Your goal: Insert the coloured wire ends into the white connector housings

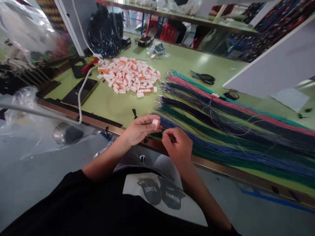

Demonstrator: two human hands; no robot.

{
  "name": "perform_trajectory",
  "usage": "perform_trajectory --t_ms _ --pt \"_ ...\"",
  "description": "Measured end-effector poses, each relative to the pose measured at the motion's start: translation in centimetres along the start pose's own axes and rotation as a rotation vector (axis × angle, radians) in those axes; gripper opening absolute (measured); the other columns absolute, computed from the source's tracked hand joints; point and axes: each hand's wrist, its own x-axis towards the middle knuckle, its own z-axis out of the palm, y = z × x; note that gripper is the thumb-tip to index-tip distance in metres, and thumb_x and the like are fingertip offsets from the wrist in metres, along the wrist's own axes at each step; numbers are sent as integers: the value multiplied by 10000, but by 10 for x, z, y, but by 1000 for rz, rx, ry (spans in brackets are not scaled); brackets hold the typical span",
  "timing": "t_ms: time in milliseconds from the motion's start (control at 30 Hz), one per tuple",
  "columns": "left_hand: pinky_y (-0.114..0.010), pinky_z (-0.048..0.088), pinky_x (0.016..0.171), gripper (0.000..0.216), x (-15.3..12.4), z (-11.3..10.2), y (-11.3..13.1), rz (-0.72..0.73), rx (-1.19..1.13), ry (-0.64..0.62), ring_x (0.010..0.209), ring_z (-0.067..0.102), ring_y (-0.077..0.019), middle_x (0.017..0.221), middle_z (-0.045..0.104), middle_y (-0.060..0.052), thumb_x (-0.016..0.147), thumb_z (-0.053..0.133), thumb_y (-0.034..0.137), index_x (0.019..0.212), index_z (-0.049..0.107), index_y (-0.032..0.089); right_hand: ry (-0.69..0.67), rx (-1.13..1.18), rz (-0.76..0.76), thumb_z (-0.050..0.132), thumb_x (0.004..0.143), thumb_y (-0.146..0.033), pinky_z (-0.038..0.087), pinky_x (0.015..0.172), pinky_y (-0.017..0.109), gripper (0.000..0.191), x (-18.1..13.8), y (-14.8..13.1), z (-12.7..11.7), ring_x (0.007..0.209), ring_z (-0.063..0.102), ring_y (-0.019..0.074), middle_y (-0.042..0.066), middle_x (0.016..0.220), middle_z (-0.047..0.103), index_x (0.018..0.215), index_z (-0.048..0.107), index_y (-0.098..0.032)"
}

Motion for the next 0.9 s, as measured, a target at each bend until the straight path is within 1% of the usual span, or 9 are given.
perform_trajectory --t_ms 167,333,500,700,900 --pt "-197 481 584 229 2 2 1 27 -13 -26 582 586 -80 663 658 15 605 744 84 818 698 153 17 -46 4 479 777 -235 400 586 250 145 0 2 1 598 546 126 -10 639 608 657 557 -220" --pt "-183 465 583 236 2 0 0 51 -10 -89 584 583 -73 668 652 11 609 765 114 832 699 150 32 -41 -15 490 768 -232 391 563 238 135 -1 4 2 579 537 116 -12 632 604 657 563 -209" --pt "-188 450 585 204 2 0 -2 92 34 -95 576 561 -68 647 634 14 636 748 115 829 695 151 47 -67 -33 489 762 -224 386 552 235 133 -1 5 3 562 528 113 -12 615 598 652 562 -209" --pt "-186 445 591 207 1 3 -4 120 92 -52 593 558 -71 637 629 18 613 769 137 808 705 160 33 -120 -55 483 758 -229 375 548 235 142 0 6 3 550 520 113 -9 608 599 639 557 -209" --pt "-188 458 619 204 -1 7 -5 111 145 11 610 568 -72 648 654 20 568 792 135 755 715 169 -7 -36 -18 492 755 -220 386 551 230 126 0 5 0 551 524 112 -11 608 596 648 556 -207"
